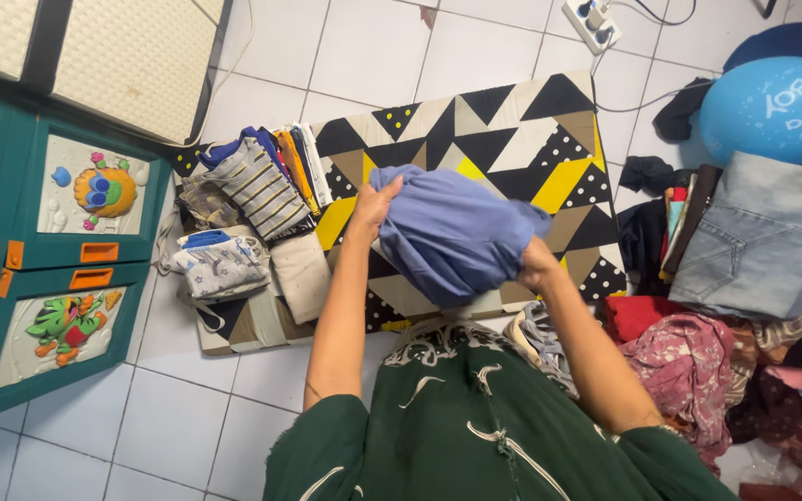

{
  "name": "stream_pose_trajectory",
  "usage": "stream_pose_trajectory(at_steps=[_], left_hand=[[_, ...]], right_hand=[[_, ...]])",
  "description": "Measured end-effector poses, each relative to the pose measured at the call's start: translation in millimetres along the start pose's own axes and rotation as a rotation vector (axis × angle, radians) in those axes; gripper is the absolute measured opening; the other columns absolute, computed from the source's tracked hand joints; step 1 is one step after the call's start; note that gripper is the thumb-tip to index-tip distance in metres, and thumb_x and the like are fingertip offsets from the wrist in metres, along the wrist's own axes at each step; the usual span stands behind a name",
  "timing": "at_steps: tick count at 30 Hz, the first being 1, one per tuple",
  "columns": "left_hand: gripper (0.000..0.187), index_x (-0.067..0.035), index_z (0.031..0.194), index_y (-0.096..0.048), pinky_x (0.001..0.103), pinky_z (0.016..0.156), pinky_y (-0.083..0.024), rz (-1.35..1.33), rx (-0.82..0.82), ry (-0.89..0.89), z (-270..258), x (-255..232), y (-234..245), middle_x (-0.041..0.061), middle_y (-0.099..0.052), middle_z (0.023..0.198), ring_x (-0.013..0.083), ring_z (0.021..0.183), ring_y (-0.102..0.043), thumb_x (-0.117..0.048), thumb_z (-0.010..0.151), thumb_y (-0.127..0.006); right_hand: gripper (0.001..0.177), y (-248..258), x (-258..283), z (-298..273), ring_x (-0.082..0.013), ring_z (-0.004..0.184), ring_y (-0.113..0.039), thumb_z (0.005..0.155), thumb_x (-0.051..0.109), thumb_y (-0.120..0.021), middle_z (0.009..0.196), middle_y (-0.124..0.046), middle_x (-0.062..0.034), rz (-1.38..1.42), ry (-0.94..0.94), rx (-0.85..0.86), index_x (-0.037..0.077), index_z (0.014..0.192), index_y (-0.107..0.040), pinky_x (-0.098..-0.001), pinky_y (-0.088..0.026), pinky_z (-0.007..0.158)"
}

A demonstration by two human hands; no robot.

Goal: The person folds a pair of light blue denim shorts and then a blue long-sleeved shirt on a patterned mat. The person smooths and aligns each item before folding it into a compact rectangle and placing it aside.

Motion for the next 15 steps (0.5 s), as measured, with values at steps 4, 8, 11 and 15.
stream_pose_trajectory(at_steps=[4, 8, 11, 15], left_hand=[[0.026, 0.003, 0.102, -0.074, 0.029, 0.075, -0.054, 0.020, -0.184, -0.146, 0, 9, 13, 0.005, -0.074, 0.093, 0.0116, 0.080, -0.066, -0.020, 0.091, -0.078], [0.029, 0.004, 0.107, -0.072, 0.029, 0.079, -0.053, -0.078, -0.251, -0.222, 5, 15, 19, 0.005, -0.073, 0.098, 0.0117, 0.084, -0.065, -0.020, 0.092, -0.078], [0.034, 0.004, 0.112, -0.069, 0.029, 0.084, -0.054, -0.095, -0.316, -0.267, 8, 6, 25, 0.007, -0.073, 0.104, 0.0136, 0.090, -0.067, -0.020, 0.091, -0.079], [0.041, 0.006, 0.121, -0.066, 0.030, 0.090, -0.053, -0.085, -0.276, -0.334, 8, -20, 38, 0.008, -0.071, 0.112, 0.0156, 0.099, -0.066, -0.023, 0.094, -0.077]], right_hand=[[0.030, -20, 58, -28, -0.0232, 0.096, -0.073, 0.102, 0.018, -0.054, 0.113, -0.072, -0.0134, 0.166, 0.149, 0.056, 0.002, 0.126, -0.062, -0.0396, -0.064, 0.081], [0.037, -32, 103, -39, -0.0244, 0.105, -0.070, 0.096, 0.005, -0.052, 0.124, -0.063, -0.0131, 0.211, 0.375, -0.133, 0.004, 0.132, -0.056, -0.0436, -0.063, 0.089], [0.043, -29, 131, -46, -0.0188, 0.114, -0.068, 0.097, -0.005, -0.055, 0.139, -0.062, -0.0127, 0.063, 0.846, -0.309, 0.000, 0.140, -0.058, -0.0340, -0.058, 0.101], [0.030, -28, 165, -54, -0.0172, 0.117, -0.067, 0.108, -0.003, -0.052, 0.131, -0.068, -0.0122, -0.384, 1.292, -0.454, -0.002, 0.135, -0.064, -0.0304, -0.056, 0.103]])
Point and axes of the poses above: each hand's wrist, its own z-axis towards the middle knuckle, its own y-axis out of the back of the hand, x = y × z, the point moved 1 cm from there along z, towards the middle knuckle
